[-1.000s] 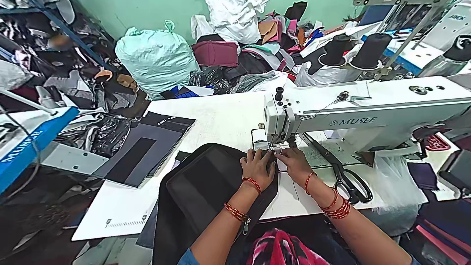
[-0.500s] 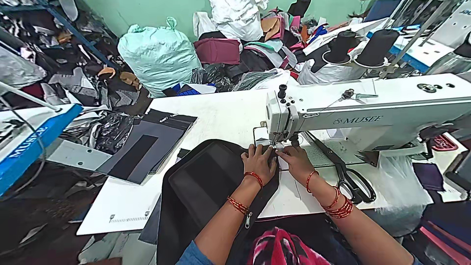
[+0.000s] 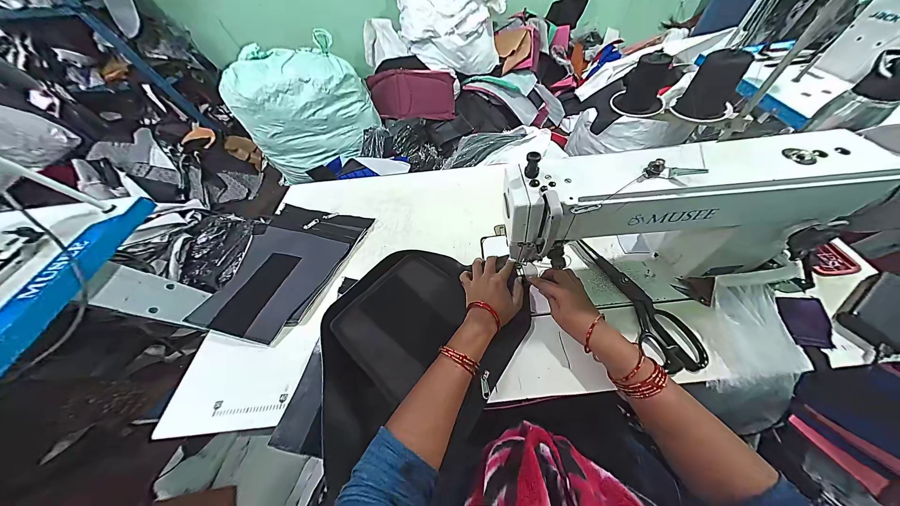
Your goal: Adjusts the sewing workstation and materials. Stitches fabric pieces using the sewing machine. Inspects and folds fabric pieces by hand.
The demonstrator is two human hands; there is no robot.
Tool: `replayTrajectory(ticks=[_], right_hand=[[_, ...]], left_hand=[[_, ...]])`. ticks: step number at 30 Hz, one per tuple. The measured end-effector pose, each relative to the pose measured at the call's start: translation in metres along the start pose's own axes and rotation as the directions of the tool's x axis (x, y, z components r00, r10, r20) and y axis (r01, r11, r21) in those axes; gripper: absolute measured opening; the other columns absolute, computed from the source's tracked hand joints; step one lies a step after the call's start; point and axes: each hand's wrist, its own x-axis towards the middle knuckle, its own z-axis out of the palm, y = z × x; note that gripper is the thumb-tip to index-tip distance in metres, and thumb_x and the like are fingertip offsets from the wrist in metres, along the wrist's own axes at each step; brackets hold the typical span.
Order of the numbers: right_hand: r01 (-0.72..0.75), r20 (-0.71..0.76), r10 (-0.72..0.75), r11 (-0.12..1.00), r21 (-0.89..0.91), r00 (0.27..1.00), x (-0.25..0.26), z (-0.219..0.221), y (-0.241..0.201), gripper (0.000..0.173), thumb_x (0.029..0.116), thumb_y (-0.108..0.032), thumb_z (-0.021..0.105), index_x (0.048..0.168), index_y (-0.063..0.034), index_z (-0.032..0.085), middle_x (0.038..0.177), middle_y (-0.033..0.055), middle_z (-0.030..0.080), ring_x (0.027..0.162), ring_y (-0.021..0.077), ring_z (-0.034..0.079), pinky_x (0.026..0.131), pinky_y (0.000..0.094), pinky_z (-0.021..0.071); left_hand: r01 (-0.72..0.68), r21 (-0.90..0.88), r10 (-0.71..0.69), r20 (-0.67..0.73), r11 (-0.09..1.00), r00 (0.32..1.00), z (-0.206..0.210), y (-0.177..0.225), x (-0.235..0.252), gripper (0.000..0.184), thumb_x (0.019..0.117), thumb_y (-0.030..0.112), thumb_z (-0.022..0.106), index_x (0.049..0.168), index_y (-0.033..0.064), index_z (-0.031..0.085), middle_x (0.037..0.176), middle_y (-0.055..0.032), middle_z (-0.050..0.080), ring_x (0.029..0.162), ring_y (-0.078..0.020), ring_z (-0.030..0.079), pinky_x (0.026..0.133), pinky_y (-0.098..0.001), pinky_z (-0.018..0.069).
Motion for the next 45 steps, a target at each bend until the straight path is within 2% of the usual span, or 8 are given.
replayTrajectory(ticks=[7,11,17,27,36,39,42,45], right_hand=[[0.177,-0.147,-0.175,0.984,0.004,0.973,-0.055,0.004,0.004,0.032,0.0993,-0.002,0.053,0.12,-0.0075,0.076,0.114,0.0211,0.07,0.106,0.0421,0.065,0.092,0.0586,0.0507],[0.345,-0.258,-0.356,0.934,-0.09,0.898,-0.077,0.039,-0.005,0.037,0.0903,0.006,0.055,0.116,-0.0088,0.077,0.12,0.0144,0.073,0.112,0.0398,0.068,0.09,0.0589,0.0546],[0.367,-0.326,-0.423,0.904,-0.22,0.846,-0.086,0.062,-0.017,0.042,0.08,0.012,0.059,0.11,-0.0101,0.079,0.115,0.0126,0.074,0.111,0.0361,0.069,0.093,0.0545,0.0555],[0.326,-0.333,-0.382,0.921,-0.213,0.862,-0.075,0.06,-0.014,0.041,0.0786,0.014,0.059,0.108,-0.0078,0.079,0.117,0.0156,0.073,0.108,0.0411,0.069,0.087,0.0578,0.0559],[0.298,-0.304,-0.359,0.926,-0.231,0.883,-0.062,0.054,-0.009,0.043,0.0812,0.015,0.058,0.111,-0.0088,0.078,0.12,0.0156,0.073,0.11,0.0422,0.068,0.09,0.0592,0.0545],[0.297,-0.292,-0.322,0.946,-0.127,0.901,-0.057,0.046,-0.005,0.036,0.0897,0.008,0.054,0.112,-0.008,0.078,0.123,0.0158,0.071,0.111,0.0407,0.067,0.091,0.0572,0.0543],[0.248,-0.166,-0.267,0.96,-0.128,0.949,-0.039,0.025,-0.001,0.041,0.0952,0.006,0.049,0.123,-0.0092,0.075,0.136,0.0144,0.066,0.123,0.0405,0.062,0.099,0.0581,0.0495],[0.134,0.097,-0.113,0.96,-0.246,0.989,-0.006,-0.003,0.005,0.055,0.0974,0.007,0.043,0.145,-0.016,0.059,0.154,0.0091,0.053,0.144,0.0352,0.045,0.114,0.0584,0.0352]], left_hand=[[-0.172,0.019,0.171,0.058,0.985,0.984,-0.006,-0.018,-0.043,0.047,0.1104,0.034,0.039,0.155,0.0245,0.048,0.163,-0.0156,0.038,0.154,-0.0381,0.027,0.125,-0.0591,0.0112],[-0.329,0.032,0.327,0.064,0.944,0.943,0.001,-0.025,-0.047,0.047,0.1086,0.021,0.037,0.153,0.0252,0.051,0.165,-0.0039,0.039,0.156,-0.0355,0.023,0.121,-0.0673,0.011],[-0.357,0.049,0.35,0.109,0.933,0.93,0.006,-0.029,-0.047,0.051,0.1084,0.041,0.035,0.155,0.0242,0.048,0.167,-0.0028,0.034,0.158,-0.036,0.018,0.119,-0.0725,0.0044],[-0.269,0.016,0.266,0.097,0.963,0.959,0.007,-0.02,-0.034,0.054,0.1068,0.045,0.036,0.156,0.0246,0.046,0.168,-0.0034,0.033,0.158,-0.0362,0.018,0.119,-0.0736,0.0035],[-0.203,-0.011,0.204,0.033,0.979,0.979,0.004,-0.013,-0.012,0.05,0.1054,0.045,0.043,0.142,0.0162,0.06,0.162,-0.0066,0.042,0.157,-0.0357,0.022,0.119,-0.0729,0.0045],[-0.194,-0.02,0.195,0.048,0.981,0.98,0.002,-0.013,-0.01,0.05,0.1048,0.044,0.045,0.144,0.0156,0.059,0.162,-0.0058,0.042,0.157,-0.0344,0.02,0.12,-0.0725,0.0037],[-0.195,-0.024,0.196,0.034,0.98,0.98,0.004,-0.014,-0.011,0.05,0.1045,0.043,0.046,0.144,0.0157,0.059,0.162,-0.0057,0.043,0.157,-0.034,0.021,0.12,-0.0722,0.0044],[-0.203,-0.026,0.204,0.026,0.979,0.979,0.003,-0.014,-0.012,0.048,0.1054,0.041,0.045,0.144,0.0161,0.059,0.162,-0.0047,0.043,0.157,-0.033,0.022,0.121,-0.0712,0.0037]])
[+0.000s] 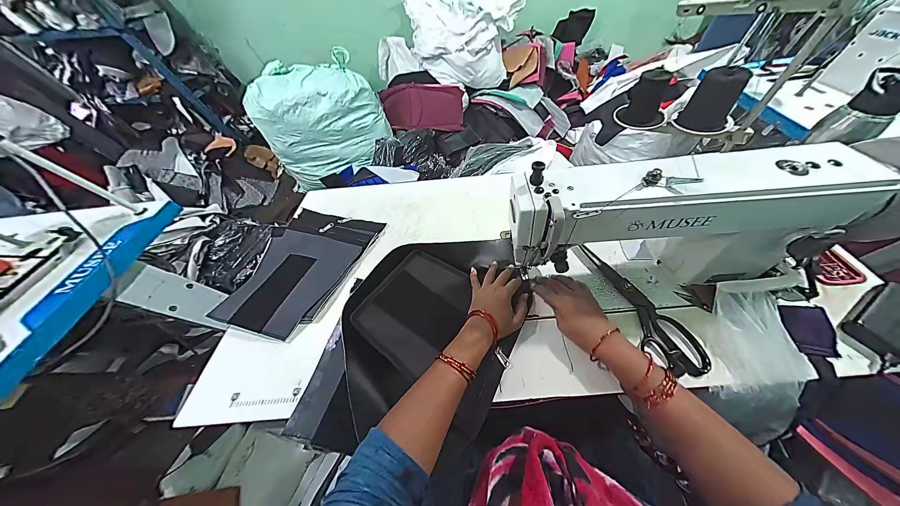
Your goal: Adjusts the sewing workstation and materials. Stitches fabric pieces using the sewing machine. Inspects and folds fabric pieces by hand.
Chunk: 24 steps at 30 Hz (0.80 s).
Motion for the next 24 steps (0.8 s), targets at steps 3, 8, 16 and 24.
replayTrajectory(ticks=[3,8,16,24], right_hand=[[-0.209,-0.025,0.207,0.967,-0.143,0.978,0.026,-0.016,0.018,0.045,0.1006,-0.001,0.048,0.144,-0.0073,0.058,0.153,0.0175,0.051,0.145,0.0418,0.04,0.115,0.0611,0.0339],[-0.328,-0.101,0.317,0.938,-0.117,0.943,0.033,-0.019,0.013,0.038,0.1026,-0.006,0.05,0.138,0.0003,0.06,0.147,0.024,0.054,0.142,0.0435,0.043,0.114,0.0628,0.0326],[-0.252,-0.132,0.238,0.963,-0.096,0.962,0.027,-0.003,0.015,0.035,0.1019,-0.004,0.049,0.134,0.0003,0.063,0.142,0.0232,0.057,0.137,0.0416,0.048,0.109,0.0593,0.0384],[-0.206,-0.209,0.193,0.978,-0.04,0.959,0.025,0.002,0.021,0.032,0.101,-0.005,0.05,0.127,0.0011,0.067,0.138,0.0242,0.06,0.132,0.0436,0.052,0.108,0.0604,0.0397]], left_hand=[[-0.017,-0.005,0.017,-0.008,1.0,1.0,0.002,-0.002,-0.002,0.048,0.1041,0.038,0.045,0.145,0.0158,0.058,0.162,-0.0043,0.042,0.157,-0.0327,0.021,0.121,-0.0713,0.0035],[-0.07,-0.061,0.07,-0.007,0.996,0.998,0.004,-0.013,-0.003,0.05,0.1031,0.037,0.048,0.148,0.0173,0.055,0.164,-0.0035,0.039,0.158,-0.0316,0.017,0.121,-0.07,0.0021],[-0.006,-0.036,0.006,-0.001,0.999,1.0,0.003,-0.008,0.002,0.048,0.105,0.038,0.047,0.149,0.0198,0.054,0.165,-0.0021,0.038,0.159,-0.0292,0.016,0.122,-0.0672,0.0075],[0.031,-0.067,-0.034,-0.05,0.997,0.998,0.001,-0.009,0.019,0.045,0.1039,0.034,0.052,0.145,0.0182,0.058,0.163,-0.0053,0.041,0.159,-0.0299,0.017,0.122,-0.0686,0.0084]])
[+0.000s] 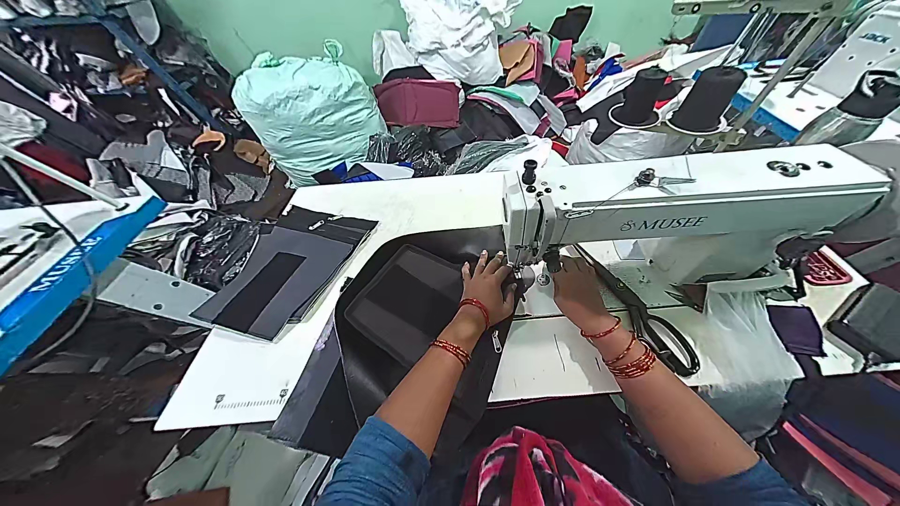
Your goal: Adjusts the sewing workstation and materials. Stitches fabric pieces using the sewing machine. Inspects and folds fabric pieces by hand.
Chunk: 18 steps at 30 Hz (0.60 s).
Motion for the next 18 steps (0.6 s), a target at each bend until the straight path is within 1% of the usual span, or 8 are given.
replayTrajectory(ticks=[3,5,7,11,13,16,18], right_hand=[[0.01,-0.025,-0.009,1.0,0.026,1.0,0.0,0.003,0.003,0.031,0.1015,-0.006,0.05,0.126,0.0011,0.068,0.138,0.0243,0.06,0.131,0.0442,0.053,0.107,0.0612,0.0396],[0.019,-0.04,-0.018,0.999,0.035,0.999,0.0,0.004,0.005,0.031,0.1013,-0.006,0.05,0.126,0.001,0.069,0.138,0.0248,0.06,0.13,0.0445,0.053,0.107,0.0616,0.0398],[0.024,-0.046,-0.022,0.999,0.037,0.999,0.0,0.004,0.005,0.031,0.1011,-0.006,0.051,0.126,0.001,0.068,0.138,0.0251,0.059,0.131,0.0449,0.053,0.107,0.0619,0.0395],[0.033,-0.061,-0.031,0.999,0.028,0.998,0.0,0.006,0.007,0.031,0.101,-0.006,0.051,0.125,0.0001,0.069,0.136,0.0244,0.061,0.129,0.0448,0.054,0.105,0.0618,0.0407],[0.023,-0.041,-0.022,0.999,0.026,0.999,0.0,0.005,0.007,0.032,0.1018,-0.007,0.049,0.127,-0.0004,0.068,0.138,0.0245,0.06,0.13,0.0447,0.053,0.106,0.0618,0.0398],[0.028,-0.041,-0.026,0.999,0.03,0.999,0.001,0.007,0.006,0.032,0.1018,-0.006,0.049,0.126,-0.0002,0.068,0.138,0.0244,0.06,0.13,0.0446,0.053,0.107,0.0618,0.0395],[0.024,-0.037,-0.023,0.999,0.027,0.999,0.0,0.007,0.006,0.031,0.1015,-0.006,0.049,0.126,0.0005,0.068,0.139,0.0242,0.059,0.13,0.0447,0.053,0.107,0.0617,0.0394]], left_hand=[[-0.034,0.002,0.033,0.036,0.999,0.999,-0.002,-0.005,-0.002,0.047,0.1053,0.036,0.051,0.149,0.0184,0.054,0.165,-0.0059,0.037,0.159,-0.0304,0.015,0.122,-0.0676,0.0058],[-0.083,0.009,0.083,0.07,0.996,0.994,-0.004,-0.012,-0.005,0.049,0.1063,0.039,0.05,0.151,0.0186,0.052,0.164,-0.008,0.038,0.159,-0.0313,0.016,0.123,-0.0669,0.0053],[-0.142,0.02,0.14,0.07,0.99,0.988,-0.004,-0.022,-0.007,0.05,0.1067,0.043,0.048,0.151,0.0192,0.052,0.163,-0.0081,0.041,0.158,-0.0312,0.018,0.123,-0.0668,0.0055],[-0.201,0.027,0.199,0.057,0.979,0.978,-0.004,-0.029,-0.003,0.049,0.1066,0.042,0.048,0.149,0.018,0.055,0.161,-0.0091,0.043,0.158,-0.0322,0.02,0.123,-0.0676,0.007],[-0.193,0.027,0.192,0.041,0.981,0.981,-0.003,-0.028,-0.002,0.047,0.1061,0.041,0.049,0.147,0.0184,0.056,0.161,-0.0088,0.044,0.158,-0.0318,0.021,0.123,-0.0677,0.0084],[-0.156,0.028,0.155,0.036,0.987,0.987,-0.003,-0.025,-0.003,0.047,0.1056,0.041,0.049,0.146,0.0197,0.057,0.161,-0.0075,0.044,0.157,-0.0311,0.022,0.122,-0.0675,0.01],[-0.135,0.028,0.134,0.041,0.99,0.99,-0.003,-0.022,-0.002,0.047,0.106,0.041,0.049,0.148,0.0196,0.056,0.162,-0.0074,0.042,0.158,-0.0307,0.02,0.122,-0.067,0.0103]])
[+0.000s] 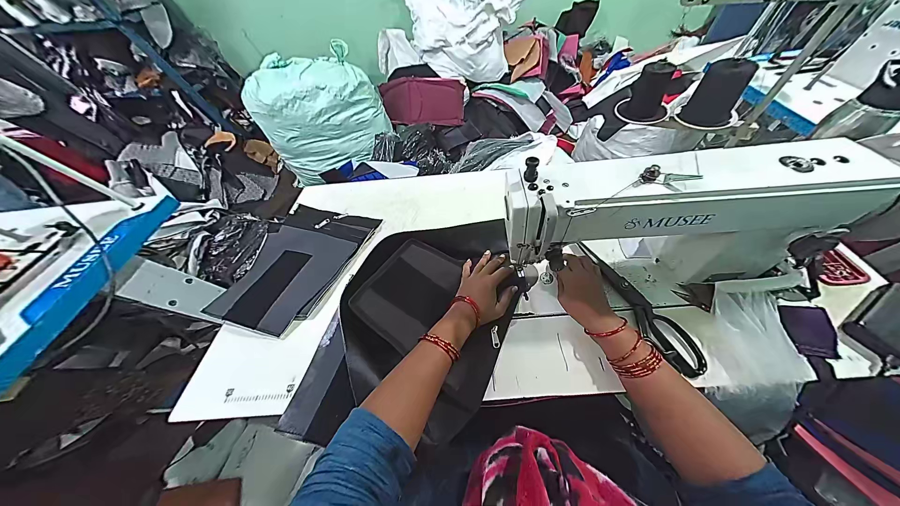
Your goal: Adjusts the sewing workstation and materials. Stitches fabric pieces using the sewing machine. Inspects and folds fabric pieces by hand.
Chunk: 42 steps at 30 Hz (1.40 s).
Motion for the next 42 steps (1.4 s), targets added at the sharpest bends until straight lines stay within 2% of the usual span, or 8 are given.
replayTrajectory(ticks=[10,16,22,31,34,37,40,42], right_hand=[[-0.008,0.008,0.008,1.0,-0.009,1.0,0.0,-0.003,-0.003,0.031,0.1025,-0.008,0.049,0.124,0.0011,0.069,0.138,0.0249,0.06,0.13,0.0452,0.053,0.106,0.0616,0.0398],[-0.028,0.046,0.028,1.0,-0.001,0.999,0.0,-0.006,-0.004,0.032,0.1028,-0.008,0.048,0.127,0.0007,0.068,0.141,0.0245,0.057,0.132,0.0451,0.051,0.109,0.061,0.0376],[-0.024,0.035,0.024,1.0,0.003,0.999,0.001,-0.006,-0.004,0.032,0.1028,-0.007,0.048,0.126,0.0009,0.068,0.141,0.0242,0.057,0.131,0.0447,0.052,0.107,0.0613,0.0388],[-0.035,0.06,0.036,0.999,-0.021,0.998,0.002,-0.006,-0.004,0.033,0.1029,-0.008,0.048,0.129,0.0,0.067,0.141,0.0241,0.057,0.132,0.0442,0.051,0.109,0.0609,0.0378],[-0.022,0.019,0.021,1.0,0.02,1.0,0.002,-0.005,-0.001,0.032,0.1028,-0.009,0.05,0.129,-0.0006,0.068,0.141,0.0241,0.057,0.132,0.0447,0.051,0.108,0.0614,0.0384],[0.013,-0.091,-0.004,0.995,0.094,0.996,0.0,-0.006,0.003,0.036,0.1017,-0.011,0.056,0.135,-0.0035,0.065,0.144,0.0241,0.055,0.134,0.047,0.048,0.109,0.0637,0.0376],[0.001,-0.018,0.001,0.991,0.131,1.0,-0.013,-0.028,-0.012,0.032,0.1024,-0.013,0.056,0.131,-0.003,0.067,0.141,0.0226,0.057,0.136,0.0442,0.048,0.112,0.0616,0.0346],[0.046,0.071,-0.062,0.978,0.204,0.996,-0.037,-0.036,-0.022,0.03,0.1041,-0.013,0.053,0.126,-0.001,0.069,0.131,0.0234,0.064,0.129,0.0424,0.055,0.11,0.0586,0.0391]], left_hand=[[0.145,-0.011,-0.145,-0.04,0.989,0.989,0.0,0.012,0.007,0.045,0.1049,0.041,0.05,0.143,0.0189,0.059,0.159,-0.007,0.046,0.157,-0.0294,0.022,0.123,-0.0658,0.0107],[0.221,-0.016,-0.221,-0.039,0.975,0.975,0.001,0.023,0.003,0.047,0.1048,0.041,0.049,0.147,0.023,0.055,0.164,-0.0031,0.04,0.158,-0.0288,0.018,0.123,-0.0662,0.0098],[0.298,-0.023,-0.299,-0.052,0.954,0.953,0.002,0.032,0.004,0.049,0.1047,0.042,0.048,0.148,0.0206,0.055,0.164,-0.0039,0.038,0.158,-0.0282,0.019,0.123,-0.0652,0.0096],[0.5,-0.081,-0.506,-0.094,0.862,0.857,0.007,0.058,0.013,0.048,0.1063,0.037,0.043,0.15,0.0215,0.052,0.167,-0.0027,0.033,0.159,-0.0342,0.013,0.123,-0.0664,0.0017],[0.496,-0.167,-0.515,-0.106,0.852,0.85,0.005,0.059,0.011,0.047,0.1062,0.035,0.049,0.15,0.0174,0.053,0.166,-0.0101,0.033,0.158,-0.0378,0.015,0.123,-0.0666,0.0041],[0.457,-0.186,-0.457,0.048,0.87,0.888,-0.012,0.065,-0.008,0.059,0.1037,0.03,0.058,0.158,0.0171,0.039,0.17,-0.0196,0.015,0.157,-0.0445,0.007,0.121,-0.0709,0.0084],[0.303,0.028,-0.299,0.258,0.953,0.918,-0.014,0.066,-0.043,0.066,0.1046,0.043,0.052,0.164,0.033,0.025,0.174,-0.0096,0.007,0.159,-0.0427,0.001,0.12,-0.0728,0.0079],[0.197,0.13,-0.225,0.26,0.972,0.939,-0.003,0.06,-0.064,0.065,0.1057,0.057,0.039,0.165,0.0364,0.019,0.174,-0.0079,0.005,0.159,-0.0389,0.002,0.124,-0.0655,0.0065]])
